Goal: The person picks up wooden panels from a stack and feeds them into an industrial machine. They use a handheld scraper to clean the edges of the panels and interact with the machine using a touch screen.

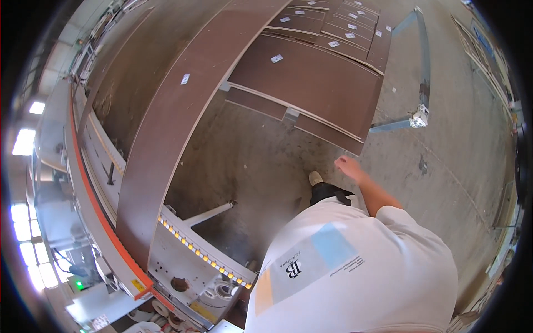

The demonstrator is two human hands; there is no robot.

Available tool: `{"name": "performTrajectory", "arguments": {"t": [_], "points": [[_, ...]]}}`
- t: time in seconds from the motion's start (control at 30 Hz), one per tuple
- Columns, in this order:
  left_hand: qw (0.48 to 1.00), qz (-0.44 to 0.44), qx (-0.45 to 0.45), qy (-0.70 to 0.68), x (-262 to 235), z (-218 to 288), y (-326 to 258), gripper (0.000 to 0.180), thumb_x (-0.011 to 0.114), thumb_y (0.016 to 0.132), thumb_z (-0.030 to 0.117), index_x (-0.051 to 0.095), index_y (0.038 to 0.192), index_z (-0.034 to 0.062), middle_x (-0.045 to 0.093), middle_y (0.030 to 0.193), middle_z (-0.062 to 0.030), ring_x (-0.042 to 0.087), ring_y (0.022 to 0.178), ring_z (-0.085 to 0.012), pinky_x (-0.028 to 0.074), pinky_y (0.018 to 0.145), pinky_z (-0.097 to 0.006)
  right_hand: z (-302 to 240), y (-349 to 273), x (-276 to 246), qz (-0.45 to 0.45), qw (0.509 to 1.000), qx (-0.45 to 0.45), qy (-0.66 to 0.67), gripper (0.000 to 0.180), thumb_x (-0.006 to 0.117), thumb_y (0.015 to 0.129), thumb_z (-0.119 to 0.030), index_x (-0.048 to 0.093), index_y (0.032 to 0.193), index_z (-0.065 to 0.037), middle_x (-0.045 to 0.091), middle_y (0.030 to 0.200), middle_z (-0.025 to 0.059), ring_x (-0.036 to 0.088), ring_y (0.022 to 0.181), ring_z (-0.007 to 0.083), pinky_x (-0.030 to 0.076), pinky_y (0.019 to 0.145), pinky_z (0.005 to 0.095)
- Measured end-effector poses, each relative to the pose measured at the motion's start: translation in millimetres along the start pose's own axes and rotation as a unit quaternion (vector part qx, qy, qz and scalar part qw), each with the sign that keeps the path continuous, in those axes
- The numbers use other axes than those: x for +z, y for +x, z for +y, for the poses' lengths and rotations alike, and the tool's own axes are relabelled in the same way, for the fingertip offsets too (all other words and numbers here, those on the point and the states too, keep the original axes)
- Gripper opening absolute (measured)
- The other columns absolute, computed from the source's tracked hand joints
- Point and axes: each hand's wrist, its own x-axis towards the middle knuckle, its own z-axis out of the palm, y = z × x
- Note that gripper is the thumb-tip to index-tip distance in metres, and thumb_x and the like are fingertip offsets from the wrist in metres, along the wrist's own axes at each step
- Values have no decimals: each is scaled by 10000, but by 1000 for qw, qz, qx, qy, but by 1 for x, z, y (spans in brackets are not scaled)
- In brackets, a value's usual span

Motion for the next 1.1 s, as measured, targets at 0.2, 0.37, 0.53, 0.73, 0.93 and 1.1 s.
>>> {"name": "performTrajectory", "arguments": {"t": [0.2,0.37,0.53,0.73,0.93,1.1], "points": [[994,26,-71,-79,-17,74,-24,480,519,1003,439,634,1283,66,674,1261,-150,634,1152,-332,480,1020,-447,46,80,-62,250,967,55,4,416,703,852,-383,682,1120,-67,731,1010,87,689,966,248,529,855,373],[990,30,-77,-112,-36,125,-37,491,510,1002,452,637,1283,70,679,1254,-147,638,1143,-328,482,1017,-445,80,136,-69,295,946,75,108,571,722,842,-393,607,1257,-16,695,1135,127,652,1080,249,498,932,365],[984,28,-102,-143,-47,144,-36,502,501,1002,466,640,1283,74,683,1247,-143,641,1133,-325,484,1013,-443,3,123,-71,211,959,162,94,671,741,853,-356,534,1330,68,648,1253,168,604,1181,268,463,998,360],[980,-3,-126,-155,-88,181,-12,516,490,1001,483,643,1282,79,688,1239,-139,646,1121,-320,487,1009,-441,55,150,-54,272,930,171,176,750,726,860,-394,466,1431,17,589,1366,171,558,1253,304,437,1037,394],[968,-16,-160,-193,-122,199,8,529,479,1001,500,646,1282,83,693,1231,-135,650,1109,-316,489,1005,-439,11,124,-61,237,906,248,249,682,745,828,-349,544,1363,23,656,1082,130,620,814,195,505,650,323],[959,-37,-188,-209,-154,225,26,541,470,1000,513,648,1282,87,697,1224,-132,653,1099,-312,492,1001,-437,7,108,-45,209,897,289,261,754,737,852,-390,453,1472,-69,570,1372,113,560,1192,252,525,832,414]]}}
